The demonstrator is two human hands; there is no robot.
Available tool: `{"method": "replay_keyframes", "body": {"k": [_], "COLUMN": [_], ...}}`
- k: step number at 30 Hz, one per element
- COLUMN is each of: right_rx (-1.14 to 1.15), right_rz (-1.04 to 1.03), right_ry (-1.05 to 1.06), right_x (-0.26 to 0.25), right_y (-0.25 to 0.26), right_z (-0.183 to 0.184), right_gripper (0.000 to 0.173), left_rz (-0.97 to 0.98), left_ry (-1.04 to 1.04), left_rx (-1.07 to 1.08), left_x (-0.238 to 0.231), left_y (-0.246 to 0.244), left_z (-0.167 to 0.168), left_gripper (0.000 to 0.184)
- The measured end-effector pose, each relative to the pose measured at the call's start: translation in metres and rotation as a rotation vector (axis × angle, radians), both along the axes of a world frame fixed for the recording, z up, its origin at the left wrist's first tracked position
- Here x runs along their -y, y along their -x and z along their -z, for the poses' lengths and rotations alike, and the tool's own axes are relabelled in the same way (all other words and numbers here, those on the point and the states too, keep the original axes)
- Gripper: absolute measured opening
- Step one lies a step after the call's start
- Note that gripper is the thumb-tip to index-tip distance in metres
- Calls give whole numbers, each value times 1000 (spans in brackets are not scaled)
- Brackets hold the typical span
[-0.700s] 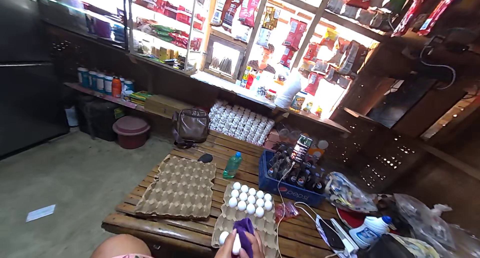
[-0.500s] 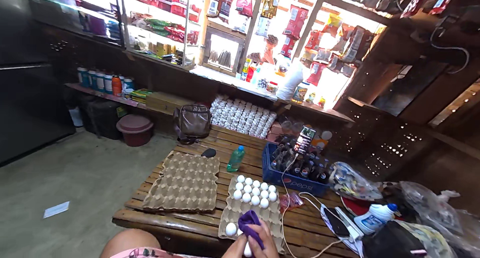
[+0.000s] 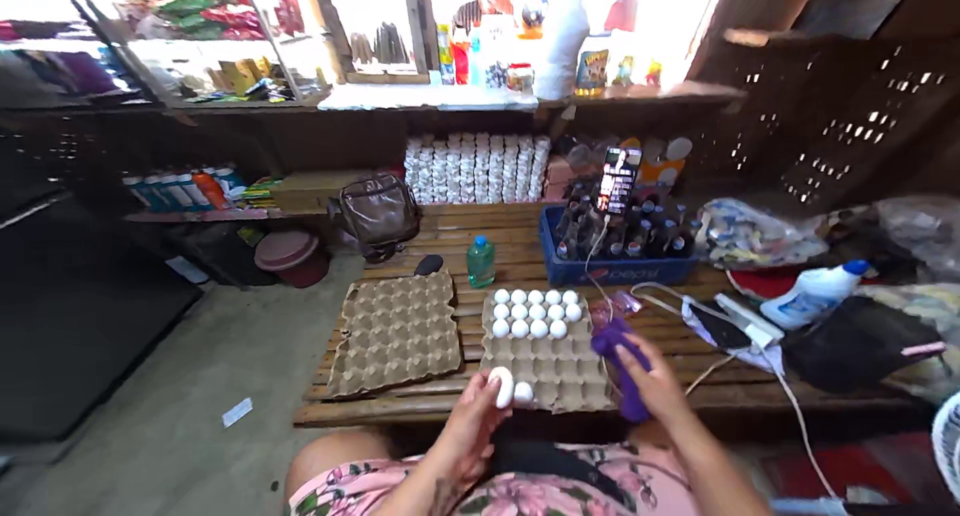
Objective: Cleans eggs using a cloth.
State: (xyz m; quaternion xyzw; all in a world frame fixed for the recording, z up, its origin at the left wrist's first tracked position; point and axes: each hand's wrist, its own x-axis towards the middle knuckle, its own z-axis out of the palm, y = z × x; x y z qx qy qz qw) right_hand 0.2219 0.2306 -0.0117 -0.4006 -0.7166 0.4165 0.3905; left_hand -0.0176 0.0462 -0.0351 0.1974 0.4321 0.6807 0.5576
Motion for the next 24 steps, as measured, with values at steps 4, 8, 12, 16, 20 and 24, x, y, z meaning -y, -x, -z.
{"method": "replay_keyframes", "body": {"k": [4, 8, 12, 16, 20, 24], "right_rx": [23, 19, 40, 202, 342, 388], "right_rz": [98, 150, 160, 104, -21, -138], "right_ry": [-12, -46, -61, -107, -93, -132], "right_x": [-15, -28, -31, -33, -29, -29], "right_y": [-30, -53, -64, -67, -63, -36], "right_z": [-11, -3, 3, 6, 7, 15], "right_gripper": [48, 49, 48, 50, 46, 47], "left_rz": [-57, -9, 89, 197, 324, 387], "left_ry": [112, 125, 117, 235, 277, 237], "left_rx": [-267, -652, -1095, -1288, -1358, -1428], "left_x": [-21, -46, -75, -104, -113, -110], "left_y": [10, 15, 19, 34, 38, 27], "left_z": [12, 31, 46, 60, 74, 73], "left_gripper": [52, 59, 51, 48, 49, 47]}}
